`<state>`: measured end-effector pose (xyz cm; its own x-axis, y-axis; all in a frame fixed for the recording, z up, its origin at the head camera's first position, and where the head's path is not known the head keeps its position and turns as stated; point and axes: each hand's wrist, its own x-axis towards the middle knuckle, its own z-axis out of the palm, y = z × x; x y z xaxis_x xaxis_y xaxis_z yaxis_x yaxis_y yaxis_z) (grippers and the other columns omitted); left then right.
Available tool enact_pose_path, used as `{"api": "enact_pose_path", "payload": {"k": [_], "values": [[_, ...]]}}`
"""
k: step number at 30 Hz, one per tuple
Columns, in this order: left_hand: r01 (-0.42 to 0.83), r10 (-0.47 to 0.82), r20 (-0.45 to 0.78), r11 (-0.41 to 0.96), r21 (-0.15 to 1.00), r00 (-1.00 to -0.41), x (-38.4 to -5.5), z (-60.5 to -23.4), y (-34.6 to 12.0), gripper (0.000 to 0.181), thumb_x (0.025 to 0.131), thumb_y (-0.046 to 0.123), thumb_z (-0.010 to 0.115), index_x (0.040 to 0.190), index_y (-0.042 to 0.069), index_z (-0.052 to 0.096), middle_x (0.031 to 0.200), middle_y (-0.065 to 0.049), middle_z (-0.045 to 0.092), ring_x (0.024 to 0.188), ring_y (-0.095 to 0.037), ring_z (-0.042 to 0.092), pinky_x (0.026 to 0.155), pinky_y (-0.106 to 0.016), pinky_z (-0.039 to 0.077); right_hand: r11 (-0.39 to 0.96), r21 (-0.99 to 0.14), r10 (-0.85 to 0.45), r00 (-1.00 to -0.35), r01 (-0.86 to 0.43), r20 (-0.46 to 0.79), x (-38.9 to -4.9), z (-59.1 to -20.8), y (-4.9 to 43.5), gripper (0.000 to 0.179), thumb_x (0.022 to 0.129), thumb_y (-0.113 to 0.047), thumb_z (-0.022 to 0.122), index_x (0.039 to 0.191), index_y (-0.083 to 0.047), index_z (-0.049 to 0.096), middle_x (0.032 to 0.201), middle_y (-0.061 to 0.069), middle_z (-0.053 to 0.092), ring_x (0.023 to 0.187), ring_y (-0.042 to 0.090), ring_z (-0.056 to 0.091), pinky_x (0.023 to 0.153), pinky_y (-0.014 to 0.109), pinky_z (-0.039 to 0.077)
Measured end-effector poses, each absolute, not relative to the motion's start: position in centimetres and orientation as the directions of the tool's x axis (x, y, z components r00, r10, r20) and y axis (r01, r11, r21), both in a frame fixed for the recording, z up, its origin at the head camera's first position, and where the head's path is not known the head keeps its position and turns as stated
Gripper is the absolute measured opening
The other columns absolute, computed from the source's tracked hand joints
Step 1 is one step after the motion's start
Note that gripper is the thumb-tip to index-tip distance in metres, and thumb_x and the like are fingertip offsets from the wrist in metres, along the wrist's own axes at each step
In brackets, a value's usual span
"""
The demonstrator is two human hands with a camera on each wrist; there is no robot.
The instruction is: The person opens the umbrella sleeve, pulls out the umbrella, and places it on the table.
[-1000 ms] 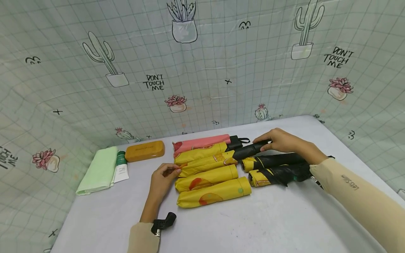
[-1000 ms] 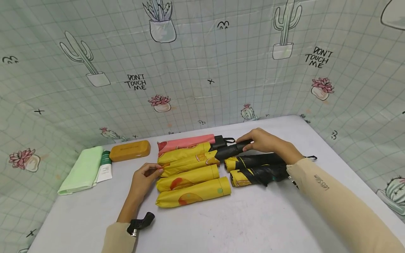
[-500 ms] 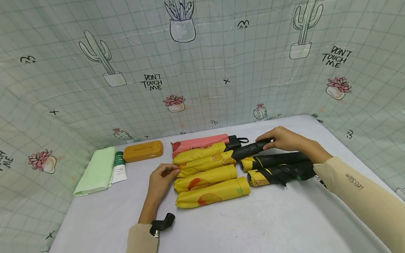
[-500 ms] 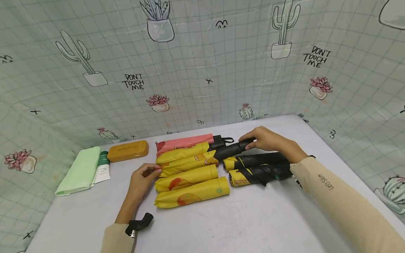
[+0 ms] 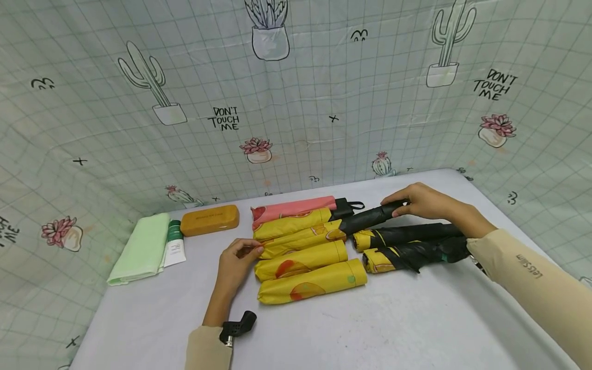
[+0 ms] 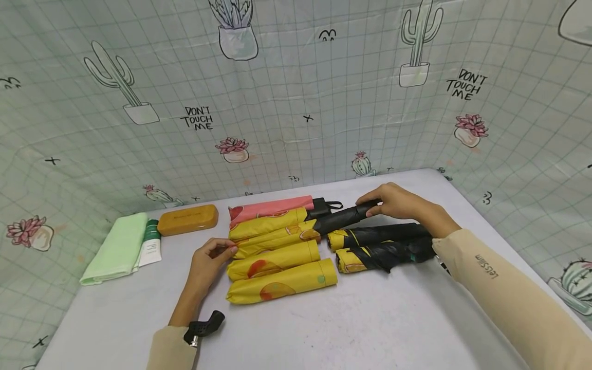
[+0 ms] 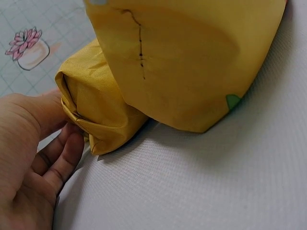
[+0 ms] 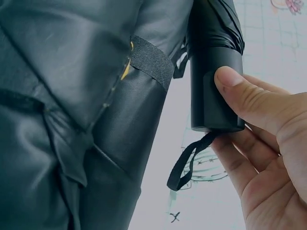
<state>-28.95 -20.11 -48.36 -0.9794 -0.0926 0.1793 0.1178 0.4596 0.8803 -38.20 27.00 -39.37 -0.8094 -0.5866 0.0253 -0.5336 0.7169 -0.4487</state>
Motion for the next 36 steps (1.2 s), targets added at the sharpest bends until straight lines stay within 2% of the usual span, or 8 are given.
{"api": "enact_pose_path", "payload": {"k": [10,17,23,31,36], "values": [[0.101,-0.100,0.164,0.457,0.884,-0.981,-28.8,-48.3,-20.1,0.014,0.091,0.024,0.075,0.101,0.013,0.074,0.104,0.000,0.066,0.095,-0.016,0.061,0.083,-0.025,0.050,0.716,-0.421,-0.595,-0.802,-0.557,0.049,-38.4,-38.9,27.2,0.037,0.088,-0.016,0.078,0.124,-0.011,0.072,0.117,0.008,0.071,0.084,0.015,0.058,0.070,0.034,0.046],[0.114,-0.090,0.175,0.467,0.877,-0.980,-28.9,-48.3,-20.2,0.016,0.091,0.026,0.075,0.101,0.013,0.073,0.104,0.000,0.066,0.095,-0.016,0.061,0.084,-0.026,0.050,0.733,-0.407,-0.578,-0.815,-0.545,0.051,-38.1,-38.2,28.0,0.037,0.088,-0.014,0.077,0.124,-0.009,0.072,0.118,0.009,0.071,0.099,0.020,0.065,0.078,0.041,0.051],[0.138,-0.074,0.192,0.456,0.879,-0.979,-29.2,-48.3,-20.1,0.017,0.091,0.027,0.075,0.101,0.013,0.074,0.105,0.000,0.066,0.096,-0.015,0.062,0.085,-0.024,0.050,0.738,-0.381,-0.584,-0.810,-0.556,0.051,-38.1,-37.8,28.8,0.037,0.089,-0.015,0.077,0.125,-0.009,0.071,0.119,0.011,0.070,0.100,0.022,0.066,0.078,0.041,0.051],[0.166,-0.062,0.213,0.431,0.887,-0.975,-29.4,-48.4,-20.3,0.018,0.091,0.026,0.075,0.100,0.011,0.073,0.105,-0.002,0.066,0.096,-0.016,0.061,0.084,-0.022,0.050,0.751,-0.369,-0.573,-0.818,-0.547,0.047,-38.2,-37.6,29.4,0.037,0.089,-0.015,0.077,0.125,-0.009,0.071,0.118,0.012,0.071,0.086,0.017,0.058,0.072,0.037,0.045],[0.161,-0.065,0.208,0.430,0.888,-0.976,-29.3,-48.5,-20.3,0.020,0.091,0.027,0.076,0.101,0.011,0.073,0.105,-0.003,0.065,0.096,-0.017,0.061,0.083,-0.021,0.050,0.757,-0.362,-0.570,-0.820,-0.544,0.041,-38.3,-37.6,29.5,0.037,0.089,-0.015,0.077,0.125,-0.010,0.071,0.118,0.012,0.071,0.083,0.017,0.056,0.070,0.036,0.043]]}}
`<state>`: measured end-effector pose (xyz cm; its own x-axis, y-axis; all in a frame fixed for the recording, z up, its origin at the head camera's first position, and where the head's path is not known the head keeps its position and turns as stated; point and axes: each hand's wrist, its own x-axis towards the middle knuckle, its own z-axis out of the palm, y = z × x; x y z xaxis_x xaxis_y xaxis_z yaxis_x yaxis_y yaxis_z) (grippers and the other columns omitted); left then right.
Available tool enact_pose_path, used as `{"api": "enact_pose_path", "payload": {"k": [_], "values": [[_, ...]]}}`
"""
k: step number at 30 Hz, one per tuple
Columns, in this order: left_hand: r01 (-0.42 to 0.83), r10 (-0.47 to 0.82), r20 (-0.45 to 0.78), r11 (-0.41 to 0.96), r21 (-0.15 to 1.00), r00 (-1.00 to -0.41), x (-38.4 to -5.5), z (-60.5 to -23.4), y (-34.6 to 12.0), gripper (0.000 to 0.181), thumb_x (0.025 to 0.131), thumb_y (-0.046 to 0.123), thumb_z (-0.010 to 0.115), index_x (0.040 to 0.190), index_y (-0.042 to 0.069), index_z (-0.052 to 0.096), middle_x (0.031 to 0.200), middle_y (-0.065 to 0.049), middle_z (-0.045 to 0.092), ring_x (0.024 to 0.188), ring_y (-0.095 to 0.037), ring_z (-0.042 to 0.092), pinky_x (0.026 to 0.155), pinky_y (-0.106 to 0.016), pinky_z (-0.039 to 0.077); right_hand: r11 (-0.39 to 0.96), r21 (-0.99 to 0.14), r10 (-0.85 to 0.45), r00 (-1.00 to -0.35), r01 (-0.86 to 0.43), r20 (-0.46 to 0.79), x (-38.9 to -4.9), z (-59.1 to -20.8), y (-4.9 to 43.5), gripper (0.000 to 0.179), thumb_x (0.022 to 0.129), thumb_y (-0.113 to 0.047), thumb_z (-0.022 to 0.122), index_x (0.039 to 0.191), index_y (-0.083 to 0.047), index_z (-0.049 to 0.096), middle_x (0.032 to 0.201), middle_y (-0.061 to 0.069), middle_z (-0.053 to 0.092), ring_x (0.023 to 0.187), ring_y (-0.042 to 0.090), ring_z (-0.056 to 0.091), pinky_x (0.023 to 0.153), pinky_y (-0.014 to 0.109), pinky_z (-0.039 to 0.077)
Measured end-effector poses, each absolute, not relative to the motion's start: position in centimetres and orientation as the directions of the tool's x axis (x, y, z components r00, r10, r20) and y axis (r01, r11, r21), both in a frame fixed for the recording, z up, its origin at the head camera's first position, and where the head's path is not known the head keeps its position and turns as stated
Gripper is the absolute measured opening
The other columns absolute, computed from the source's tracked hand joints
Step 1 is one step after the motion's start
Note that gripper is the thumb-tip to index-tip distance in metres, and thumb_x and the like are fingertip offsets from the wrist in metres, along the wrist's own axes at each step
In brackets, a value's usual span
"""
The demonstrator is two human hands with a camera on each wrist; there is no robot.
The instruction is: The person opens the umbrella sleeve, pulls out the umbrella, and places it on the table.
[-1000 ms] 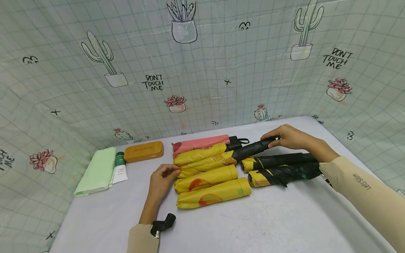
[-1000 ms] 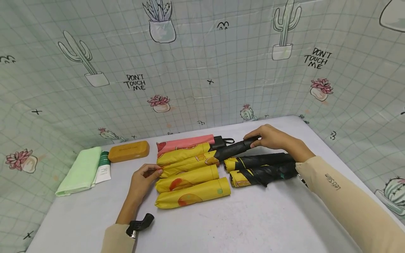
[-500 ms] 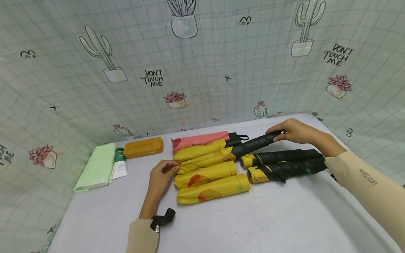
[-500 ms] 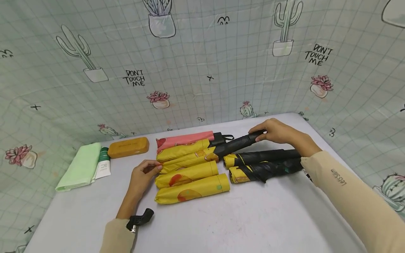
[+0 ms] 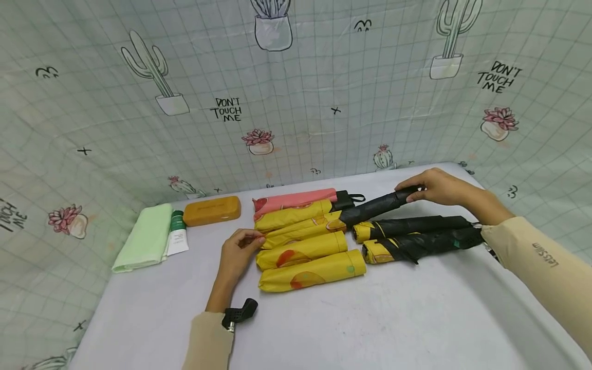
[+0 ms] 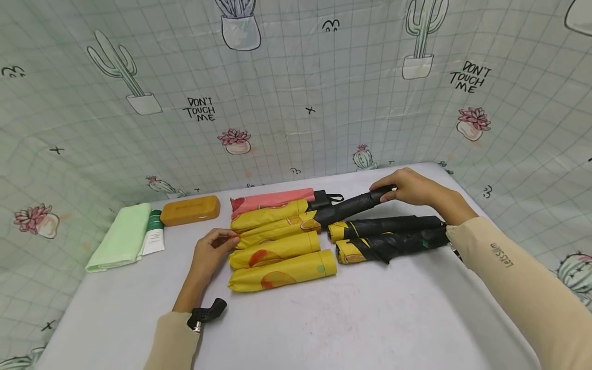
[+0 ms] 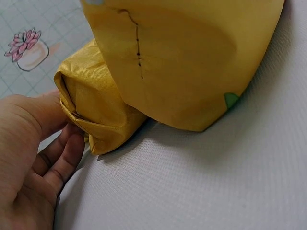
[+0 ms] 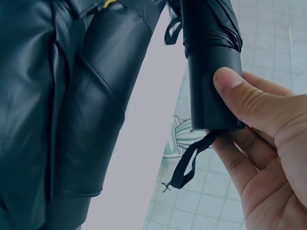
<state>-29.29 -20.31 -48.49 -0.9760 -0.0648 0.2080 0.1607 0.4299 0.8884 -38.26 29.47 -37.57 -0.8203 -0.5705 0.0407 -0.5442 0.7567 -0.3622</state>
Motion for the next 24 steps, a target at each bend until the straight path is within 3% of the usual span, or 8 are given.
{"api": "enact_pose_path", "payload": {"k": [15,24], "values": [[0.168,-0.068,0.220,0.446,0.879,-0.973,-29.4,-48.6,-20.4,0.019,0.091,0.027,0.076,0.101,0.011,0.074,0.104,-0.002,0.066,0.095,-0.017,0.061,0.082,-0.021,0.050,0.766,-0.348,-0.562,-0.826,-0.540,0.044,-38.2,-37.3,30.7,0.037,0.089,-0.015,0.077,0.125,-0.010,0.071,0.118,0.012,0.071,0.087,0.017,0.058,0.070,0.036,0.044],[0.165,-0.065,0.218,0.456,0.875,-0.974,-29.5,-48.6,-20.4,0.019,0.091,0.027,0.075,0.101,0.011,0.074,0.104,-0.002,0.066,0.096,-0.017,0.062,0.084,-0.024,0.050,0.781,-0.323,-0.551,-0.833,-0.535,0.047,-38.2,-37.0,31.2,0.037,0.088,-0.014,0.077,0.125,-0.012,0.071,0.115,0.013,0.071,0.077,0.016,0.053,0.065,0.034,0.040]]}}
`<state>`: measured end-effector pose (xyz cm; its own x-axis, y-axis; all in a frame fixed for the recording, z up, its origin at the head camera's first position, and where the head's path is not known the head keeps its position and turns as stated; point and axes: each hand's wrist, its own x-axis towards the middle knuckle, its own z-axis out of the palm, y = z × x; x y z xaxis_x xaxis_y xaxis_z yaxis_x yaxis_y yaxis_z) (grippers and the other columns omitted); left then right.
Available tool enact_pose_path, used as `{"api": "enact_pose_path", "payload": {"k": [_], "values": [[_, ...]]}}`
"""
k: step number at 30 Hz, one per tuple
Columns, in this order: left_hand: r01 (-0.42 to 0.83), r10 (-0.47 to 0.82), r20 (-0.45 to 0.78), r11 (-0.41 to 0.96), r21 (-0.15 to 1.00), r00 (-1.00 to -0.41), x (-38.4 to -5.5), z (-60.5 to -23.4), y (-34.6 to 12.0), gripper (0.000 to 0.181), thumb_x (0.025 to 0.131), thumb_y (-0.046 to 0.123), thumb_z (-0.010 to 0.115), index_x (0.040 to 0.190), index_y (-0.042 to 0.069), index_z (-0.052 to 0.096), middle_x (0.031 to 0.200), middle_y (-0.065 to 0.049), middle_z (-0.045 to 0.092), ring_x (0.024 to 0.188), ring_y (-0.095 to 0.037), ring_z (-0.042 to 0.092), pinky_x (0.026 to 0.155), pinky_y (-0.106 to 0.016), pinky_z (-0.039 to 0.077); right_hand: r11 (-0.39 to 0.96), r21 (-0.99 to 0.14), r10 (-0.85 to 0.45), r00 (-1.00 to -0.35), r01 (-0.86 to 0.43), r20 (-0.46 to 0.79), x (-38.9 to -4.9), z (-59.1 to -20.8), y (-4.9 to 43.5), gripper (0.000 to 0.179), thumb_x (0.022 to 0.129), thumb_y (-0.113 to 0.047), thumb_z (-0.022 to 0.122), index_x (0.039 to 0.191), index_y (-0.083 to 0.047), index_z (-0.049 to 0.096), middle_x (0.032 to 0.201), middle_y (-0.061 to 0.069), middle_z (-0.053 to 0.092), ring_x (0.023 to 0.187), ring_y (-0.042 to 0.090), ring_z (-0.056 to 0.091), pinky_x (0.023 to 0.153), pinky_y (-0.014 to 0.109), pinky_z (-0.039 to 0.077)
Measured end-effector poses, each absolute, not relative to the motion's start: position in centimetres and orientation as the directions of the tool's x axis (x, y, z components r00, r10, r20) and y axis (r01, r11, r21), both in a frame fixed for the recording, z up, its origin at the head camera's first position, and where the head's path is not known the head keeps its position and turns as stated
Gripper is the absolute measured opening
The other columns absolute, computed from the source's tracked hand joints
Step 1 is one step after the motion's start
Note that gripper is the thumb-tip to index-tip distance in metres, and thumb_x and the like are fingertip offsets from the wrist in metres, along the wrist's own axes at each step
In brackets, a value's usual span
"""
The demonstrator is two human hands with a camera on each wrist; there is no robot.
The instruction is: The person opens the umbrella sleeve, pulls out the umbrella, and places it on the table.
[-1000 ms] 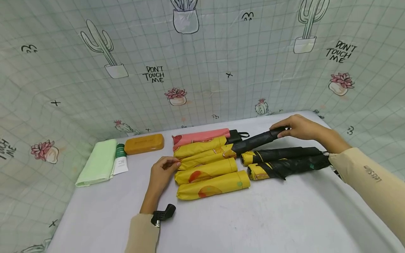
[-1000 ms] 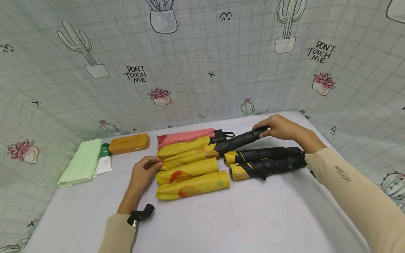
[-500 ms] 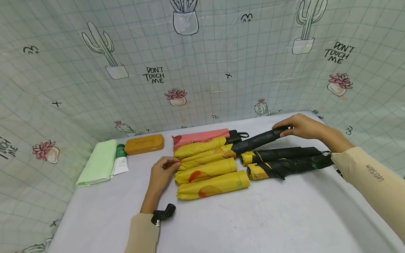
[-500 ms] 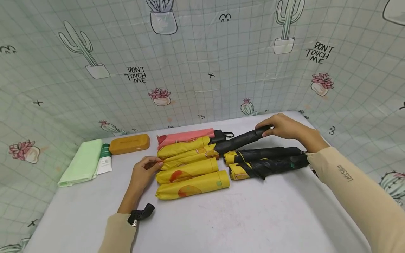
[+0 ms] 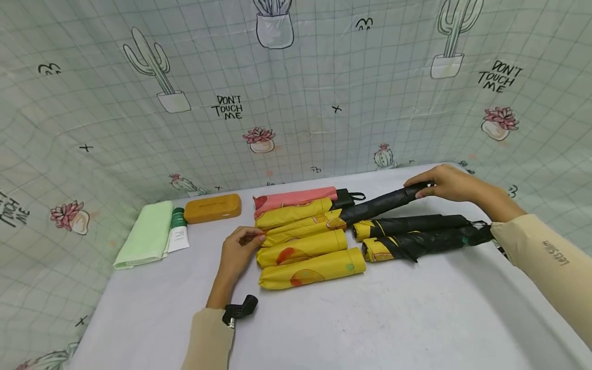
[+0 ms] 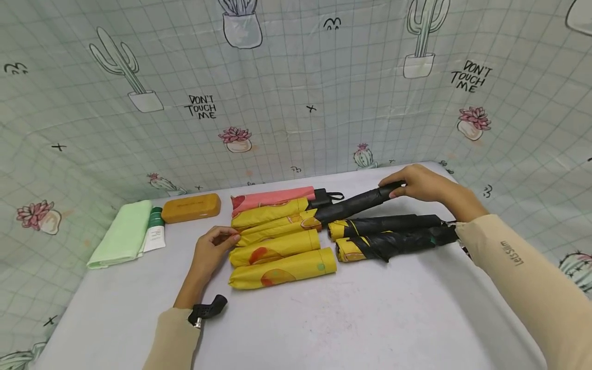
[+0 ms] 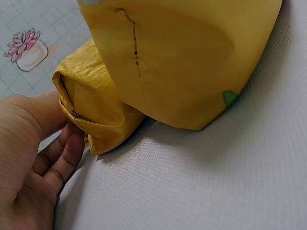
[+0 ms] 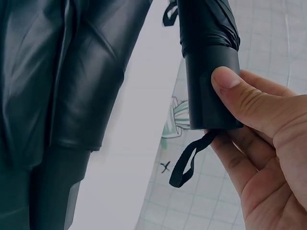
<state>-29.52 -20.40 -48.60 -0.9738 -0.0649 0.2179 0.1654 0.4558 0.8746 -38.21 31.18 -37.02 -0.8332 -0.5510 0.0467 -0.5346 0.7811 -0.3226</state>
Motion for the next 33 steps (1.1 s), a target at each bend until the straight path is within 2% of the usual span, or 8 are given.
{"api": "enact_pose_path", "payload": {"k": [5,17,23,33], "values": [[0.158,-0.066,0.208,0.446,0.881,-0.976,-29.6,-48.5,-20.4,0.017,0.091,0.025,0.075,0.101,0.011,0.073,0.104,-0.002,0.065,0.094,-0.017,0.061,0.082,-0.022,0.050,0.794,-0.319,-0.533,-0.845,-0.518,0.045,-38.2,-36.9,31.7,0.037,0.088,-0.014,0.077,0.125,-0.012,0.071,0.112,0.011,0.072,0.072,0.016,0.050,0.062,0.032,0.037],[0.133,-0.064,0.179,0.443,0.887,-0.982,-29.6,-48.4,-20.4,0.018,0.092,0.026,0.075,0.101,0.011,0.073,0.105,-0.002,0.065,0.095,-0.016,0.060,0.082,-0.020,0.050,0.805,-0.365,-0.499,-0.867,-0.467,0.008,-37.9,-37.3,33.9,0.036,0.089,-0.010,0.076,0.124,-0.008,0.071,0.119,0.014,0.070,0.090,0.019,0.059,0.071,0.034,0.045],[0.134,-0.063,0.181,0.448,0.884,-0.981,-29.6,-48.5,-20.4,0.017,0.092,0.025,0.074,0.102,0.011,0.073,0.105,-0.002,0.065,0.095,-0.017,0.060,0.082,-0.021,0.050,0.815,-0.360,-0.481,-0.877,-0.454,0.016,-37.6,-37.8,35.5,0.035,0.089,-0.008,0.075,0.124,-0.007,0.071,0.120,0.015,0.069,0.108,0.028,0.063,0.082,0.044,0.052],[0.133,-0.063,0.180,0.447,0.885,-0.982,-29.6,-48.6,-20.4,0.018,0.092,0.025,0.074,0.102,0.010,0.073,0.106,-0.002,0.064,0.095,-0.017,0.060,0.082,-0.020,0.049,0.826,-0.392,-0.445,-0.896,-0.405,-0.012,-37.2,-38.6,36.7,0.036,0.092,-0.010,0.073,0.127,-0.005,0.068,0.124,0.021,0.066,0.118,0.039,0.059,0.092,0.056,0.049]]}}
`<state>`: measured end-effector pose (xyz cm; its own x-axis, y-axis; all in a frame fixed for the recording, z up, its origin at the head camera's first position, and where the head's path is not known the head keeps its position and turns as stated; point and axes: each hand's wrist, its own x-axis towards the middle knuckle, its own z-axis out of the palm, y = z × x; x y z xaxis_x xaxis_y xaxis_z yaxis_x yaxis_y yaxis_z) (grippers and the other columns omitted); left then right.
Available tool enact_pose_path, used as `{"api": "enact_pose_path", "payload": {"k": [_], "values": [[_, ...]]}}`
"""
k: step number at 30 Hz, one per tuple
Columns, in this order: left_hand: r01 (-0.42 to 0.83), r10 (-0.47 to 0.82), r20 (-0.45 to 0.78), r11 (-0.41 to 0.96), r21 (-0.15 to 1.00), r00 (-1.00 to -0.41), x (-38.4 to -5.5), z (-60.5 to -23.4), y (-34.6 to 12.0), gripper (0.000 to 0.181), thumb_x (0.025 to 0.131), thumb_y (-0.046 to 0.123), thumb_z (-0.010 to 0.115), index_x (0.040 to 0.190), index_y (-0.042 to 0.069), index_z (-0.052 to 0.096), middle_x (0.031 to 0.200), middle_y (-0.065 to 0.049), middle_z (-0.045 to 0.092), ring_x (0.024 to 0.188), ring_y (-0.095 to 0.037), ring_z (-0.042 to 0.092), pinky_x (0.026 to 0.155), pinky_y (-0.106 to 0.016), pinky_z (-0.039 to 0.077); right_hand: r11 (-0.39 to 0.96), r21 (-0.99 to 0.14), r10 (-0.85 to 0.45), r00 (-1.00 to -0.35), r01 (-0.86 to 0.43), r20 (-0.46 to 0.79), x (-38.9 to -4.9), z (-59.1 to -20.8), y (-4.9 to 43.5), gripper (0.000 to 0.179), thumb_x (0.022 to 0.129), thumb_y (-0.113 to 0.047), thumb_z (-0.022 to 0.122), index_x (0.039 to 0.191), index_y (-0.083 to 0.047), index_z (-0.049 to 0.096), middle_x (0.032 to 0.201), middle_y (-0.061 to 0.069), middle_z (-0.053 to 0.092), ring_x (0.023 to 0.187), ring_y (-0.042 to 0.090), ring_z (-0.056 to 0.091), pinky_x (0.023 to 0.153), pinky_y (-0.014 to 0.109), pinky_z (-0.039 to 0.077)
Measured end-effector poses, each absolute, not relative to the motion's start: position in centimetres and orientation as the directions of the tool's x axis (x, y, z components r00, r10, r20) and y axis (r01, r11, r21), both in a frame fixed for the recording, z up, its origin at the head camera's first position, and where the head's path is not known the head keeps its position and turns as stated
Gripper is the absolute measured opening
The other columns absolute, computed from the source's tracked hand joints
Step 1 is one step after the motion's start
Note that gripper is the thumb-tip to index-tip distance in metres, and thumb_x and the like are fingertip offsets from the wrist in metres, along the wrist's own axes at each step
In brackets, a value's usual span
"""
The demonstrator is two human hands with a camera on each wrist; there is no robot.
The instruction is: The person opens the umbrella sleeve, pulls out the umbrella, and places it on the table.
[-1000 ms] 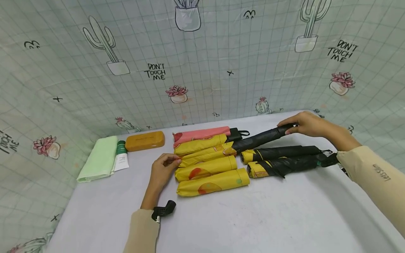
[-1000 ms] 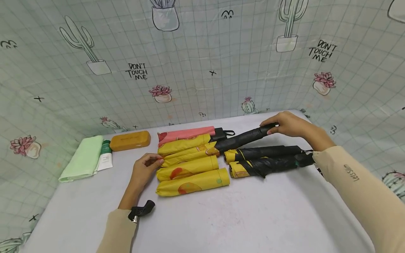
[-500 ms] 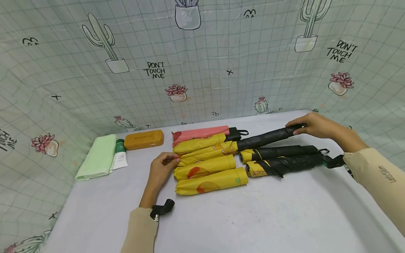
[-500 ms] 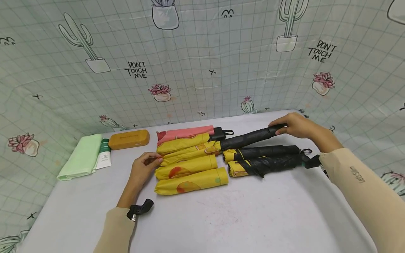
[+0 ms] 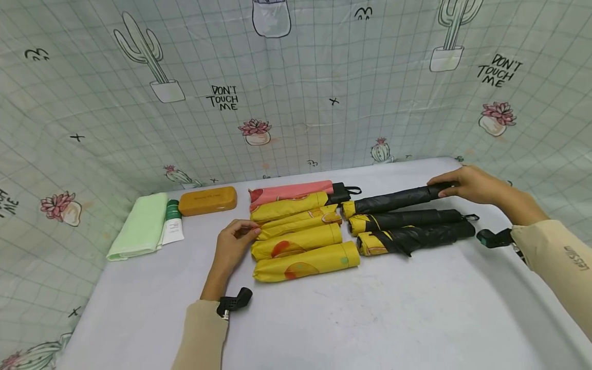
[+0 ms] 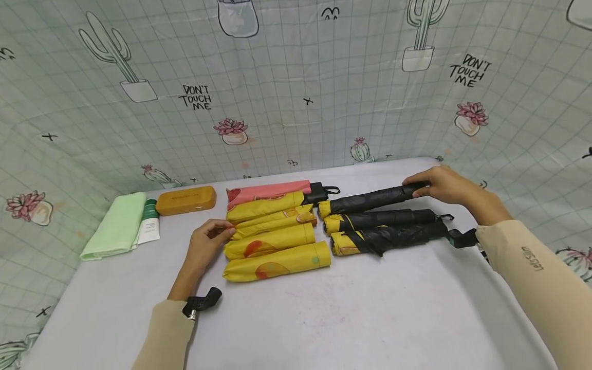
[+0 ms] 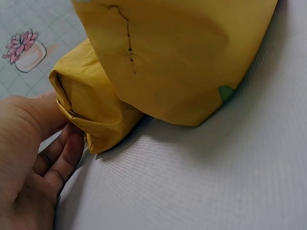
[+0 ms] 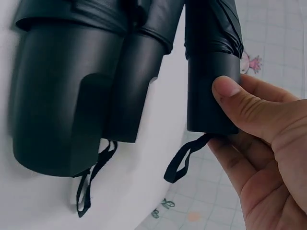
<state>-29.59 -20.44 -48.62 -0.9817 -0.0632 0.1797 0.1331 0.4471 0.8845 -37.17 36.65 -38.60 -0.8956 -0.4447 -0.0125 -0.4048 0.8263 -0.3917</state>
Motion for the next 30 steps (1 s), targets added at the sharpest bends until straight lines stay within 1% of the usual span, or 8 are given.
{"api": "enact_pose_path", "payload": {"k": [7,16,19,21,24,26,28,30], "values": [[0.115,-0.058,0.157,0.448,0.886,-0.986,-29.3,-48.9,-20.3,0.019,0.093,0.026,0.074,0.104,0.011,0.072,0.107,-0.002,0.064,0.095,-0.017,0.060,0.081,-0.020,0.049,0.820,-0.392,-0.460,-0.888,-0.417,-0.017,-36.8,-39.5,37.0,0.035,0.092,-0.009,0.072,0.127,-0.004,0.068,0.124,0.020,0.066,0.115,0.036,0.061,0.088,0.051,0.052],[0.115,-0.050,0.151,0.428,0.897,-0.987,-29.2,-48.9,-19.9,0.019,0.093,0.025,0.074,0.104,0.009,0.072,0.109,-0.004,0.064,0.097,-0.019,0.061,0.082,-0.020,0.050,0.816,-0.405,-0.466,-0.884,-0.412,-0.040,-36.6,-41.7,37.5,0.034,0.092,-0.005,0.072,0.125,-0.001,0.068,0.122,0.020,0.067,0.111,0.034,0.063,0.088,0.048,0.052],[0.126,-0.043,0.161,0.434,0.892,-0.986,-29.3,-48.8,-19.9,0.022,0.092,0.027,0.074,0.105,0.009,0.072,0.109,-0.004,0.064,0.097,-0.020,0.061,0.082,-0.020,0.050,0.823,-0.391,-0.463,-0.885,-0.413,-0.041,-36.6,-42.0,37.6,0.034,0.092,-0.008,0.073,0.125,-0.002,0.069,0.121,0.019,0.068,0.108,0.031,0.064,0.085,0.047,0.053],[0.133,-0.044,0.166,0.419,0.898,-0.985,-29.3,-48.6,-20.0,0.025,0.091,0.030,0.076,0.106,0.010,0.071,0.110,-0.004,0.064,0.097,-0.020,0.061,0.081,-0.021,0.050,0.826,-0.390,-0.459,-0.887,-0.407,-0.047,-36.7,-42.0,37.5,0.035,0.092,-0.011,0.073,0.125,-0.001,0.068,0.120,0.019,0.068,0.100,0.028,0.064,0.081,0.046,0.052],[0.146,-0.049,0.176,0.366,0.919,-0.983,-29.6,-48.1,-20.2,0.033,0.090,0.036,0.076,0.112,0.012,0.069,0.115,-0.003,0.063,0.097,-0.020,0.062,0.079,-0.023,0.050,0.833,-0.385,-0.453,-0.889,-0.397,-0.063,-36.9,-41.5,37.2,0.038,0.094,-0.015,0.072,0.127,0.002,0.065,0.121,0.020,0.067,0.101,0.032,0.064,0.083,0.050,0.051],[0.146,-0.066,0.175,0.317,0.937,-0.982,-29.7,-47.8,-20.4,0.038,0.090,0.038,0.076,0.117,0.012,0.067,0.117,-0.004,0.062,0.097,-0.021,0.062,0.076,-0.024,0.051,0.833,-0.387,-0.452,-0.889,-0.395,-0.066,-36.9,-40.9,36.8,0.039,0.095,-0.015,0.070,0.128,0.004,0.063,0.122,0.021,0.066,0.106,0.038,0.063,0.086,0.054,0.050],[0.141,-0.090,0.172,0.280,0.950,-0.981,-30.0,-47.5,-20.7,0.041,0.091,0.039,0.074,0.121,0.012,0.066,0.118,-0.005,0.061,0.096,-0.024,0.062,0.073,-0.026,0.051,0.827,-0.391,-0.457,-0.888,-0.404,-0.051,-36.9,-40.2,36.0,0.038,0.097,-0.015,0.067,0.129,0.005,0.062,0.125,0.022,0.065,0.116,0.043,0.059,0.092,0.058,0.048],[0.130,-0.115,0.164,0.259,0.957,-0.980,-30.4,-47.2,-20.9,0.041,0.093,0.038,0.073,0.124,0.012,0.065,0.118,-0.005,0.060,0.095,-0.027,0.062,0.070,-0.027,0.051,0.819,-0.401,-0.459,-0.888,-0.411,-0.029,-37.1,-39.2,35.0,0.037,0.098,-0.015,0.066,0.129,0.004,0.062,0.125,0.022,0.065,0.117,0.044,0.058,0.093,0.059,0.048]]}}
